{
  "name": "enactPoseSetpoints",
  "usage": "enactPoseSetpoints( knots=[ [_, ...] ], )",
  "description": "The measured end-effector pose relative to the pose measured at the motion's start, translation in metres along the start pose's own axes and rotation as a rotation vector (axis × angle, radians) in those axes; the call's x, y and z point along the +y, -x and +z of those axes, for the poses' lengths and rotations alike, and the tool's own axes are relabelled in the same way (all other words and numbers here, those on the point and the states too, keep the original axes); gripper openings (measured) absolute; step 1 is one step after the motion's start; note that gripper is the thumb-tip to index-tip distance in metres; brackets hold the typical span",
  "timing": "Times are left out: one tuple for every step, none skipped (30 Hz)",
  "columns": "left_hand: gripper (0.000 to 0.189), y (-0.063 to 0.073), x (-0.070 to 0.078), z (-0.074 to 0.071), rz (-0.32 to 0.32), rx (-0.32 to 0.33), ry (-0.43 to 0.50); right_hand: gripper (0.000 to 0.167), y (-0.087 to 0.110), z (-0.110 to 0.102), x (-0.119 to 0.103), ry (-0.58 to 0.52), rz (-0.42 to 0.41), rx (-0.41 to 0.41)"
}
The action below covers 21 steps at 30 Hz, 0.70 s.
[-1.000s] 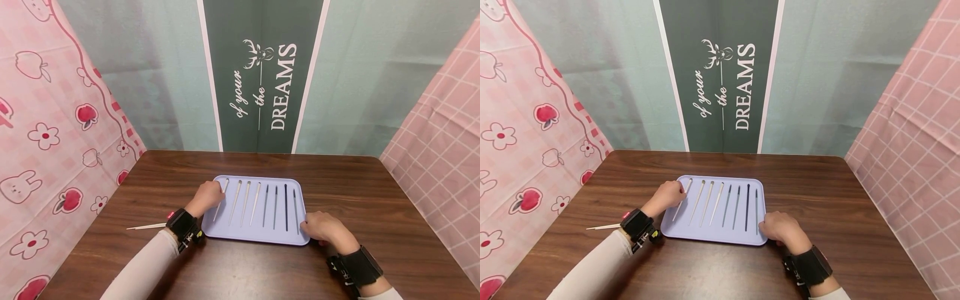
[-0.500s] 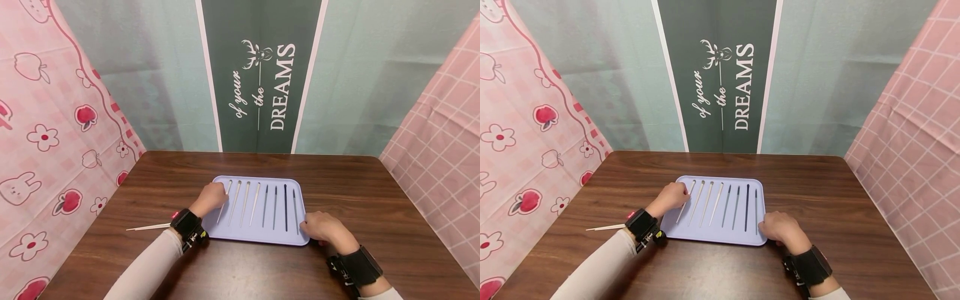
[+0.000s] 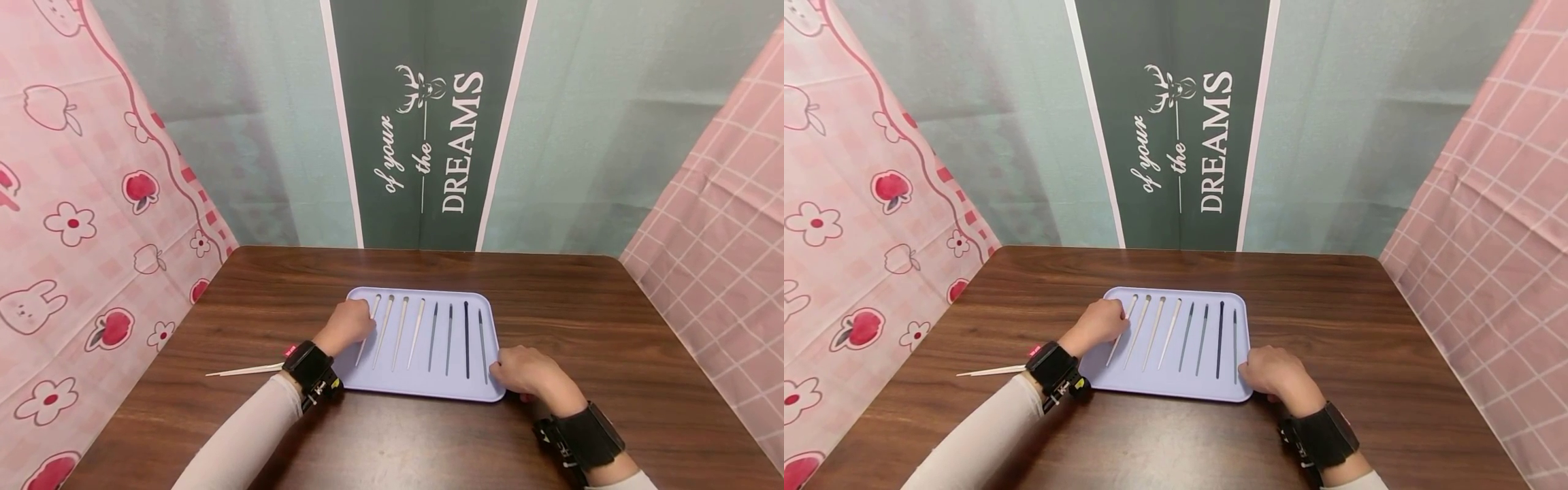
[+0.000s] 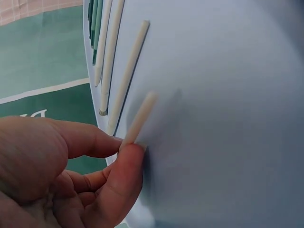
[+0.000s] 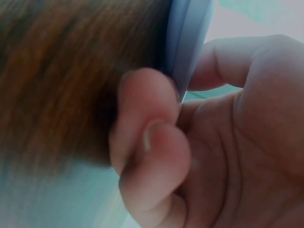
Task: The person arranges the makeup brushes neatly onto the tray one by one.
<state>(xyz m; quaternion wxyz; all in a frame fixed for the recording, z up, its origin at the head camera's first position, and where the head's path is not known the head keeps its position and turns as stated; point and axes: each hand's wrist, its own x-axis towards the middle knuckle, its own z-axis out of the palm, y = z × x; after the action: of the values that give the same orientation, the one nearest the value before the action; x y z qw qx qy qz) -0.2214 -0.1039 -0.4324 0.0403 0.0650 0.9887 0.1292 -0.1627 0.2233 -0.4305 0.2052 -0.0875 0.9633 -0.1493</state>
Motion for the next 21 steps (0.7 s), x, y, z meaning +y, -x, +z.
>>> enactPoseSetpoints(
  knots=[
    [0.029,0.0,0.0003,0.0002,0.001,0.002,-0.003,0.02,-0.0001,0.0001,0.0001,0.0,0.0,0.0],
    [0.029,0.0001,0.0004,0.0004,0.002,0.002,-0.005,0.02,0.0,0.0,0.0,-0.004,0.004,0.0],
    [0.029,0.0002,0.0005,0.0005,0.003,0.004,-0.008,0.019,0.0001,0.0,0.0,-0.005,0.005,-0.001],
    [0.029,0.0003,0.0005,0.0006,0.004,0.003,-0.01,0.019,0.0001,-0.0001,-0.0002,-0.006,0.005,-0.001],
    [0.029,0.0003,0.0004,0.001,0.004,0.005,-0.012,0.019,0.0001,0.0,-0.0002,-0.007,0.006,-0.002],
    [0.029,0.0002,0.0,0.0015,0.004,0.004,-0.013,0.019,0.0,-0.0001,-0.0004,-0.008,0.008,-0.003],
    [0.028,-0.0001,-0.0002,0.0021,0.004,0.005,-0.014,0.019,0.0002,-0.0002,-0.0006,-0.009,0.009,-0.004],
    [0.028,-0.0003,-0.0005,0.0027,0.004,0.007,-0.016,0.019,0.0002,-0.0002,-0.0007,-0.011,0.01,-0.005],
    [0.027,-0.0006,-0.0008,0.0034,0.004,0.009,-0.016,0.019,0.0003,-0.0001,-0.0007,-0.011,0.011,-0.005],
    [0.027,-0.0008,-0.001,0.0039,0.002,0.01,-0.013,0.019,0.0002,0.0,-0.0007,-0.012,0.012,-0.005],
    [0.026,-0.0011,-0.0013,0.0044,0.003,0.013,-0.01,0.019,0.0002,0.0002,-0.0007,-0.012,0.012,-0.005],
    [0.026,-0.0011,-0.0014,0.0048,0.005,0.015,-0.009,0.019,0.0001,0.0004,-0.0006,-0.013,0.012,-0.004],
    [0.026,-0.0011,-0.0015,0.0049,0.008,0.017,-0.009,0.019,0.0,0.0007,-0.0005,-0.013,0.012,-0.004],
    [0.027,-0.0009,-0.0017,0.0047,0.009,0.017,-0.006,0.019,-0.0002,0.0009,-0.0003,-0.013,0.011,-0.004],
    [0.027,-0.0004,-0.0019,0.0043,0.009,0.015,0.003,0.019,-0.0001,0.001,-0.0003,-0.013,0.013,-0.004],
    [0.027,0.0003,-0.0021,0.0039,0.007,0.012,0.015,0.019,-0.0001,0.001,-0.0003,-0.014,0.014,-0.006],
    [0.028,0.0012,-0.0025,0.0032,0.006,0.011,0.028,0.018,-0.0001,0.001,-0.0003,-0.014,0.016,-0.006],
    [0.027,0.002,-0.0031,0.0023,0.01,0.017,0.04,0.018,0.0,0.001,-0.0002,-0.013,0.016,-0.007],
    [0.027,0.0031,-0.0038,0.0011,0.01,0.021,0.054,0.018,0.0001,0.0009,-0.0002,-0.013,0.016,-0.007],
    [0.025,0.0043,-0.0047,-0.0003,0.012,0.028,0.067,0.018,0.0002,0.0008,-0.0003,-0.013,0.015,-0.007],
    [0.023,0.0057,-0.0057,-0.002,0.016,0.038,0.08,0.018,0.0005,0.0006,-0.0005,-0.013,0.014,-0.006]
  ],
)
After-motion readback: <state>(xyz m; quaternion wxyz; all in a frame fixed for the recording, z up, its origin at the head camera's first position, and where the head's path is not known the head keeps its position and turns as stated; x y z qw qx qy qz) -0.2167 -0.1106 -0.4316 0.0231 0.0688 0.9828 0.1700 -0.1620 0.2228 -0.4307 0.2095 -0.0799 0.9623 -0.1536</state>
